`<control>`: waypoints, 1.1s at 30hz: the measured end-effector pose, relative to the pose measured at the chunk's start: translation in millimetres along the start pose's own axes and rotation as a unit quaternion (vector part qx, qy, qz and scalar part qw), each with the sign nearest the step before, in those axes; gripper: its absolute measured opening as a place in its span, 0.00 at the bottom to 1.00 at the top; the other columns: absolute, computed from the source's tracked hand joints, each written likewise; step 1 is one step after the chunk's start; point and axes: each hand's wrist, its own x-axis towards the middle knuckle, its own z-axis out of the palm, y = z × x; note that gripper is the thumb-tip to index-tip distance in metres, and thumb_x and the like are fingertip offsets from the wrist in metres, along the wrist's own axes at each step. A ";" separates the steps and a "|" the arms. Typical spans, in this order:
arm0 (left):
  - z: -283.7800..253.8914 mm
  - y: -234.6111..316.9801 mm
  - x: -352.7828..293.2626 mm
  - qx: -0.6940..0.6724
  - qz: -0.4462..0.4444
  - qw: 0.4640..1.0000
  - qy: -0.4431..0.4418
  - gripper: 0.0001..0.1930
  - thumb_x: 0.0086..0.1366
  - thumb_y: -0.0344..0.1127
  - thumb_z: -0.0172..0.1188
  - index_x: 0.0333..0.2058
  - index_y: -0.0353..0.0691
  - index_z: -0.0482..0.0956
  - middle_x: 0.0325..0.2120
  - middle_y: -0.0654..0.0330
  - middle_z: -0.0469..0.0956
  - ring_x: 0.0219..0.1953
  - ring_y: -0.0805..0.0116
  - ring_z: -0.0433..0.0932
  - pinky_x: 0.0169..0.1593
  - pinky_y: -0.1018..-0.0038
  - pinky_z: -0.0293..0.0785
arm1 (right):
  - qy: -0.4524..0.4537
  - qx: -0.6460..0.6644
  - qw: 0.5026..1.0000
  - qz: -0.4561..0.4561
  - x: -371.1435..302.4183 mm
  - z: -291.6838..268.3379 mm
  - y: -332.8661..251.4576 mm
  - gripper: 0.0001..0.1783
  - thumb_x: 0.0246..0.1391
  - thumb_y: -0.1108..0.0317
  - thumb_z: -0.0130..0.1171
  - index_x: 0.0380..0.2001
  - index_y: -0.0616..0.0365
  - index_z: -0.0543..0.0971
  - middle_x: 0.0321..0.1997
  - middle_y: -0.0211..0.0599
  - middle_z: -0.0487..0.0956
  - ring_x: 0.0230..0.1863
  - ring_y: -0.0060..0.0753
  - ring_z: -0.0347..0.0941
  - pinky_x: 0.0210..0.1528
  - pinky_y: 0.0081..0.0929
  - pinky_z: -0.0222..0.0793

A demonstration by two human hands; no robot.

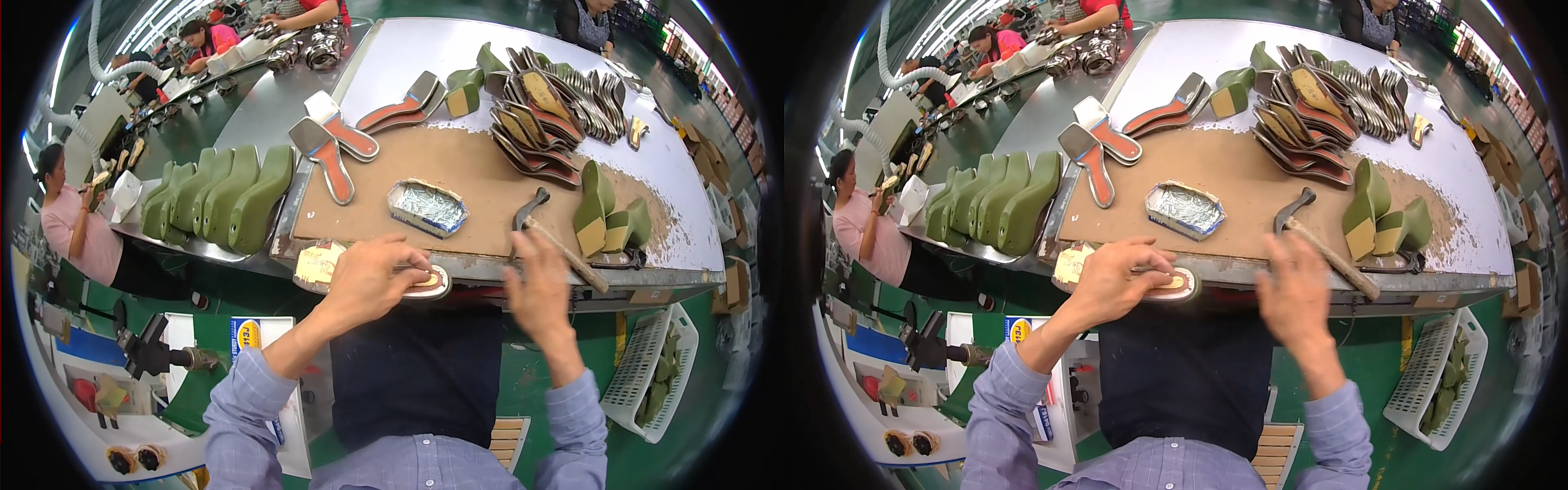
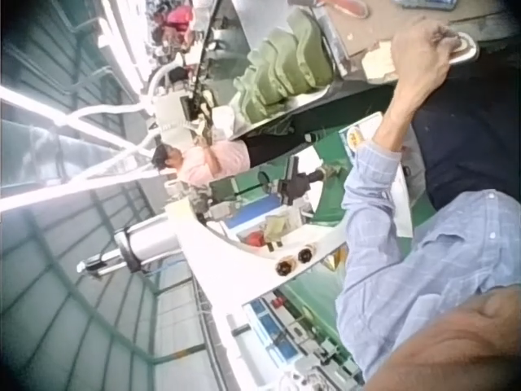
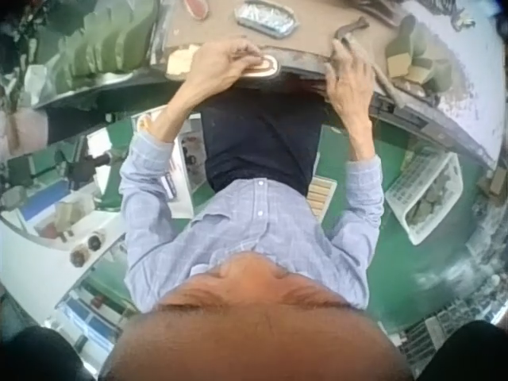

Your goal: Hammering shoe soles onto green shoe lasts at a workstation.

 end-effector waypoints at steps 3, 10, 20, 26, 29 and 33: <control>0.9 6.4 7.0 0.022 -0.036 0.999 -0.029 0.06 0.57 0.38 0.64 0.31 0.45 0.83 0.38 0.64 0.83 0.48 0.57 0.77 0.51 0.65 0.70 | -0.046 -0.173 0.983 0.042 -23.3 0.7 73.1 0.30 0.53 0.70 0.57 0.61 0.44 0.67 0.51 0.44 0.71 0.52 0.48 0.67 0.56 0.45 0.62; -1.0 5.6 6.6 0.035 -0.082 0.995 -0.042 0.07 0.56 0.39 0.64 0.31 0.45 0.84 0.35 0.63 0.83 0.41 0.60 0.79 0.44 0.66 0.72 | -0.191 -0.119 0.972 0.063 -12.3 -29.7 72.6 0.26 0.61 0.73 0.48 0.63 0.46 0.64 0.35 0.40 0.72 0.28 0.42 0.71 0.33 0.40 0.71; 4.0 -0.2 3.9 0.036 -0.033 0.999 -0.023 0.09 0.55 0.41 0.66 0.29 0.43 0.84 0.34 0.61 0.83 0.36 0.57 0.80 0.39 0.66 0.73 | -0.060 0.330 0.937 0.095 -34.0 -102.5 -24.2 0.25 0.60 0.76 0.51 0.61 0.62 0.65 0.32 0.37 0.77 0.24 0.19 0.66 0.29 0.18 0.66; 3.3 6.8 3.1 0.030 -0.024 0.999 0.001 0.09 0.53 0.40 0.67 0.31 0.44 0.84 0.28 0.59 0.82 0.33 0.56 0.79 0.36 0.65 0.72 | -0.096 0.273 0.956 -0.039 -12.9 -97.4 -53.7 0.27 0.52 0.80 0.59 0.57 0.60 0.70 0.36 0.49 0.79 0.30 0.39 0.77 0.35 0.29 0.74; -5.9 14.5 6.9 0.037 -0.092 0.989 -0.107 0.16 0.53 0.45 0.68 0.38 0.44 0.82 0.31 0.56 0.80 0.38 0.54 0.78 0.41 0.63 0.71 | -0.141 0.282 0.949 0.023 -11.1 -97.7 -57.6 0.24 0.54 0.78 0.58 0.56 0.58 0.71 0.33 0.46 0.79 0.29 0.36 0.76 0.33 0.29 0.73; -26.8 -0.2 -7.3 0.233 0.121 0.963 -0.069 0.32 0.49 0.55 0.69 0.50 0.46 0.74 0.46 0.53 0.75 0.53 0.48 0.69 0.58 0.53 0.59 | -0.007 0.396 0.917 0.047 -41.5 -90.2 -42.8 0.23 0.62 0.73 0.52 0.60 0.56 0.63 0.27 0.38 0.75 0.21 0.24 0.69 0.24 0.21 0.66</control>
